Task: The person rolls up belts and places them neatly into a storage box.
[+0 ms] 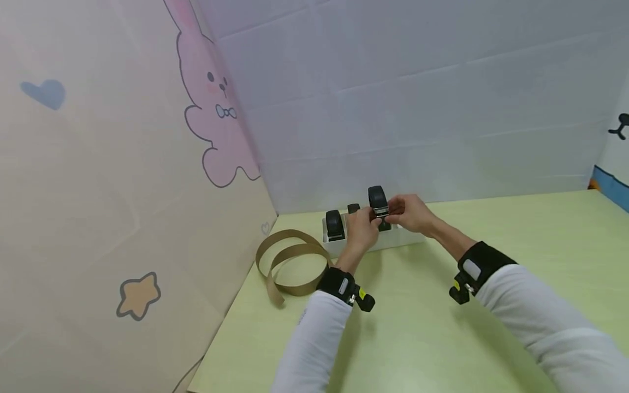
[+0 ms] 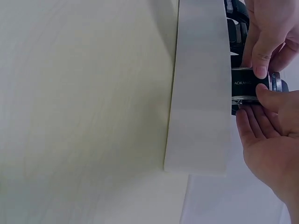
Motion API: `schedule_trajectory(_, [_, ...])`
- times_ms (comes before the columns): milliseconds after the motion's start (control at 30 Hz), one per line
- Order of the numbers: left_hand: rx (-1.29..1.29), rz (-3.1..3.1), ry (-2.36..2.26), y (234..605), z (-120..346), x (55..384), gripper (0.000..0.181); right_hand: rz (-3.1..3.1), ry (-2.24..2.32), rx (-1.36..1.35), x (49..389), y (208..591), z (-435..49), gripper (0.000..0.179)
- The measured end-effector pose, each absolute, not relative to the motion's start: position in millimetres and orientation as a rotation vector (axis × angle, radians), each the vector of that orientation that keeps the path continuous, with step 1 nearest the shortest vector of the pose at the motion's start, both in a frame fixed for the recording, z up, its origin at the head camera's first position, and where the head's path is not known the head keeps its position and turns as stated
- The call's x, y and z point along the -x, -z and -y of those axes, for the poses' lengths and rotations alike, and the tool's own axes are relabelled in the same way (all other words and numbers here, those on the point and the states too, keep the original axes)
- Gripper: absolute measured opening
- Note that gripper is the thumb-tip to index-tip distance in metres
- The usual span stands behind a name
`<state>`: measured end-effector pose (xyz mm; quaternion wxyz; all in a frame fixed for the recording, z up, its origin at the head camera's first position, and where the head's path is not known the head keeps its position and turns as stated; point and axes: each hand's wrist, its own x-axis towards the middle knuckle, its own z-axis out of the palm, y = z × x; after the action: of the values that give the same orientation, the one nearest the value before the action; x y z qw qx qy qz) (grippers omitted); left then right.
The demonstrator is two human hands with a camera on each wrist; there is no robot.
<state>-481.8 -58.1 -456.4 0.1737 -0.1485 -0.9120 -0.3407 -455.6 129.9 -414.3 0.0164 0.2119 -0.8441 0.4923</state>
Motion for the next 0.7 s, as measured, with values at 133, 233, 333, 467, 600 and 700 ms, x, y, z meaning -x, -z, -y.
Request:
schedule_trajectory(133, [0.368, 2.638, 1.003, 429.3, 51.4, 443.7, 0.016, 2.656, -1.476, -0.667, 453.3, 417.7, -130.2, 0.036])
schedule_trajectory(233, [0.306, 2.673, 0.978, 427.7, 46.7, 436.8, 0.022, 2.678, -1.406, -0.658, 453.0, 418.8, -129.1, 0.034])
schedule_trajectory(333, [0.262, 2.704, 0.957, 428.9, 44.2, 435.9, 0.034, 2.696, -1.338, -0.645, 453.3, 419.0, -126.6, 0.033])
schedule_trajectory(467, [0.269, 2.746, 0.892, 429.9, 42.9, 436.4, 0.037, 2.717, -1.282, -0.612, 453.2, 420.7, -123.6, 0.031])
schedule_trajectory(600, [0.278, 2.787, 0.791, 427.7, 41.2, 436.0, 0.031, 2.750, -1.236, -0.587, 453.0, 422.8, -122.1, 0.030])
schedule_trajectory(700, [0.275, 2.817, 0.766, 425.5, 41.0, 435.8, 0.049, 2.769, -1.210, -0.595, 453.2, 422.5, -121.6, 0.032])
